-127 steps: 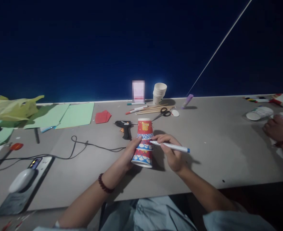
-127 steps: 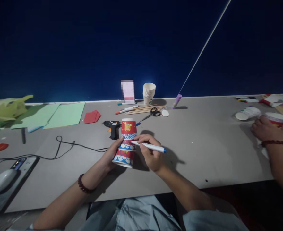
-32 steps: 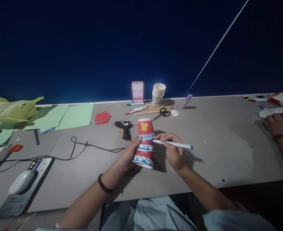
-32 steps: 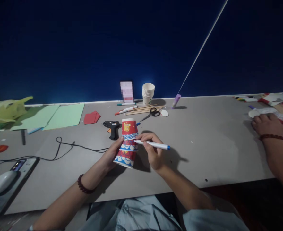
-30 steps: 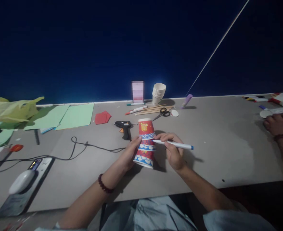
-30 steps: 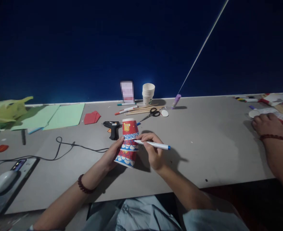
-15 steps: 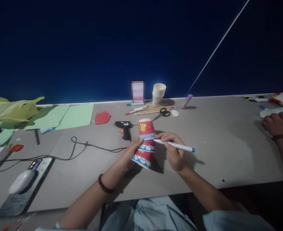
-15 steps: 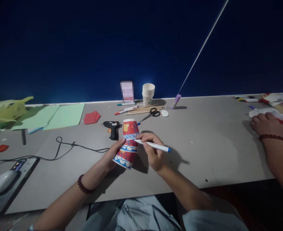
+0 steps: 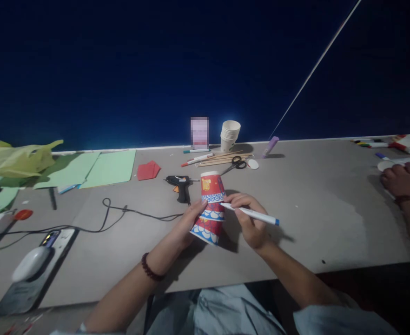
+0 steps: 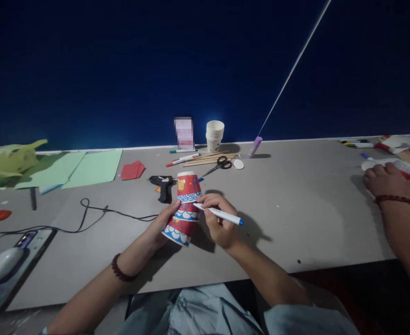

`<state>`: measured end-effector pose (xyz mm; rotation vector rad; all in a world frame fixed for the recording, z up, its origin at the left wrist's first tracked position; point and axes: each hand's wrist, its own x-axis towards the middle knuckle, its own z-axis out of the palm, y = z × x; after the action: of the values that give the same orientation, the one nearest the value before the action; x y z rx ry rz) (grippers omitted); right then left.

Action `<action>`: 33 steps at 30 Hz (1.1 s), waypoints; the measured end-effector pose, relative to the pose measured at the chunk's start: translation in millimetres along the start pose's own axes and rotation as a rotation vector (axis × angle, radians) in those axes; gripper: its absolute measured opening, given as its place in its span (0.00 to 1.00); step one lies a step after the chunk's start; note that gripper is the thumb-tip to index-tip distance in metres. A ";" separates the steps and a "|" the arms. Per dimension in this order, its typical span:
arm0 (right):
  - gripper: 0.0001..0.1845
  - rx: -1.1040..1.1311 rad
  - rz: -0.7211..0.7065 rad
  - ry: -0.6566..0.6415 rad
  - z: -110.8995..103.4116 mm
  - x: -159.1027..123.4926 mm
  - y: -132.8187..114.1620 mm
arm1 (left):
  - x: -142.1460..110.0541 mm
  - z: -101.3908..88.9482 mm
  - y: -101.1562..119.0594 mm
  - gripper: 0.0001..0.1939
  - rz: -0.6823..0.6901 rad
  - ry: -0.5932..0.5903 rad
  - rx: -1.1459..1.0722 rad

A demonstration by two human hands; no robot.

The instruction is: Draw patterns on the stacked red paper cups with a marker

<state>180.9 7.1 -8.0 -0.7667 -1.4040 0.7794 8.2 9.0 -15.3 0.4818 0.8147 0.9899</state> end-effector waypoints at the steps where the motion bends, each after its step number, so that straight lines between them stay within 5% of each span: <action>1: 0.06 -0.010 0.001 0.000 0.0 0.1 -0.3 | -0.1 0.2 0.0 0.22 0.003 -0.006 0.001; 33: 0.07 0.036 -0.032 0.002 0.1 0.8 2.7 | -0.6 2.6 0.6 0.23 0.013 -0.025 -0.013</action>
<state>180.7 9.2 -9.8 -0.7154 -1.3937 0.7770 9.8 8.7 -13.0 0.4877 0.7830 0.9986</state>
